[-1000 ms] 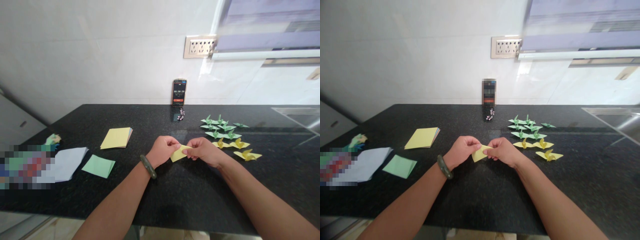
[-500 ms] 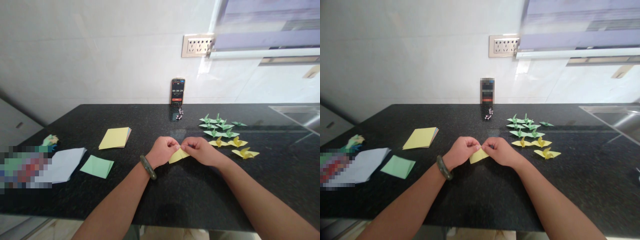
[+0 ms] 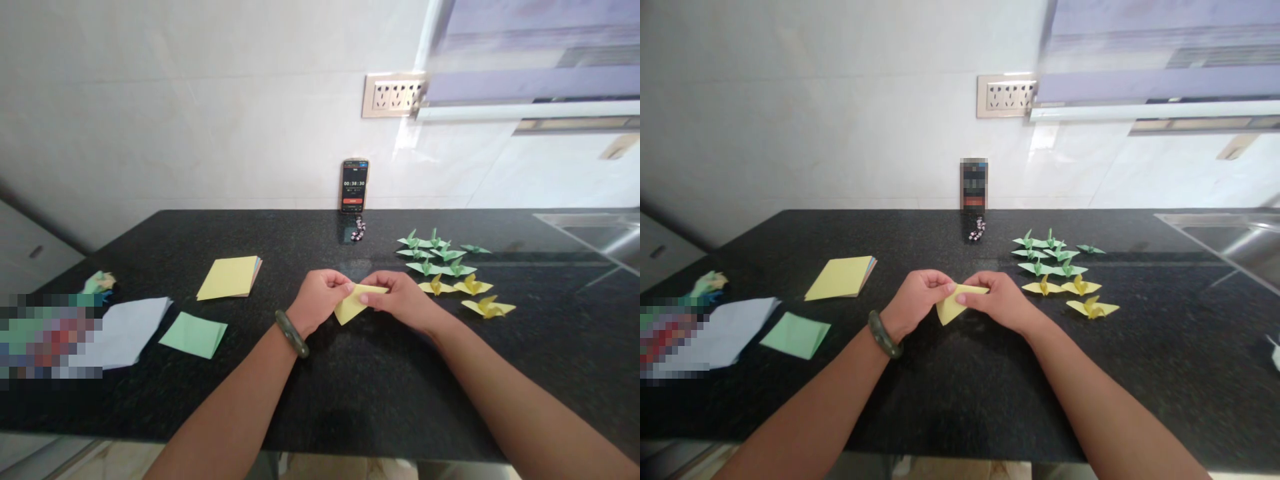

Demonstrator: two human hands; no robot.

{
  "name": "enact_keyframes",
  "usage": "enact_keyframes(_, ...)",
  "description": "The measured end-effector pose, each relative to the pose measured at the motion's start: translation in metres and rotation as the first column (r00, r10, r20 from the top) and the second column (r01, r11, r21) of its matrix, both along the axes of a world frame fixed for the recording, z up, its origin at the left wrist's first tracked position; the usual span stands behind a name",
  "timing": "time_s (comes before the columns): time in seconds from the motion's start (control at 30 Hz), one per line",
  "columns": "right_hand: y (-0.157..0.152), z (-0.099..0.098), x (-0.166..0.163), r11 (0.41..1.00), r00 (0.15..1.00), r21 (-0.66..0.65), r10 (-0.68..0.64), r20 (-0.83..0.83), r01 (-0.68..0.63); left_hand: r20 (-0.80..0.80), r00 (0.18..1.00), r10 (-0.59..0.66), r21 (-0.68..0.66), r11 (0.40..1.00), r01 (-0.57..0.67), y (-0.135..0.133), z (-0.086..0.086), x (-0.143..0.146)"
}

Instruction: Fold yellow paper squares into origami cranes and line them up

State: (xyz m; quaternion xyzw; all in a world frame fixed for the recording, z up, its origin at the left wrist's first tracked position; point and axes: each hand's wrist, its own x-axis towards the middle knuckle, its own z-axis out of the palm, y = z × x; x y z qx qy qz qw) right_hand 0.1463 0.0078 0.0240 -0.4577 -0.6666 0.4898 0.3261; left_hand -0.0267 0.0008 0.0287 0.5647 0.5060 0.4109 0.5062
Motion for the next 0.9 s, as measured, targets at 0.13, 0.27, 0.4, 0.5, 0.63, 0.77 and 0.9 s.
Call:
enact_keyframes(0.13,-0.003,-0.004,-0.011,0.988,0.992,-0.126,-0.103,-0.077,0.093,-0.051,0.998,0.021,0.059,0.998,-0.018,0.001,-0.006,0.002)
enact_keyframes(0.27,0.000,-0.002,-0.007,0.978,0.982,-0.191,-0.116,-0.151,0.086,-0.095,0.993,0.067,0.104,0.993,-0.057,0.004,-0.008,0.000)
enact_keyframes(0.4,0.002,-0.002,-0.005,0.964,0.965,-0.236,-0.169,-0.202,0.120,-0.014,0.999,0.032,0.058,0.998,-0.031,0.004,-0.007,-0.001)
enact_keyframes(0.5,0.002,-0.003,-0.005,0.960,0.957,-0.233,-0.204,-0.208,0.154,0.051,0.997,0.065,0.034,0.997,-0.067,0.007,-0.010,-0.002)
enact_keyframes(0.63,0.000,-0.001,-0.004,0.944,0.947,0.101,-0.307,-0.093,0.316,0.125,0.908,0.400,0.092,0.906,-0.412,0.010,-0.011,-0.001)
enact_keyframes(0.77,-0.004,0.002,-0.003,0.649,0.957,0.751,-0.277,0.088,0.119,0.223,0.957,0.184,-0.126,0.979,-0.159,0.004,-0.006,0.004)
enact_keyframes(0.9,-0.008,0.004,-0.008,0.455,0.917,0.869,-0.233,0.324,-0.192,0.433,0.901,-0.017,-0.148,0.985,0.089,-0.002,-0.004,0.008)
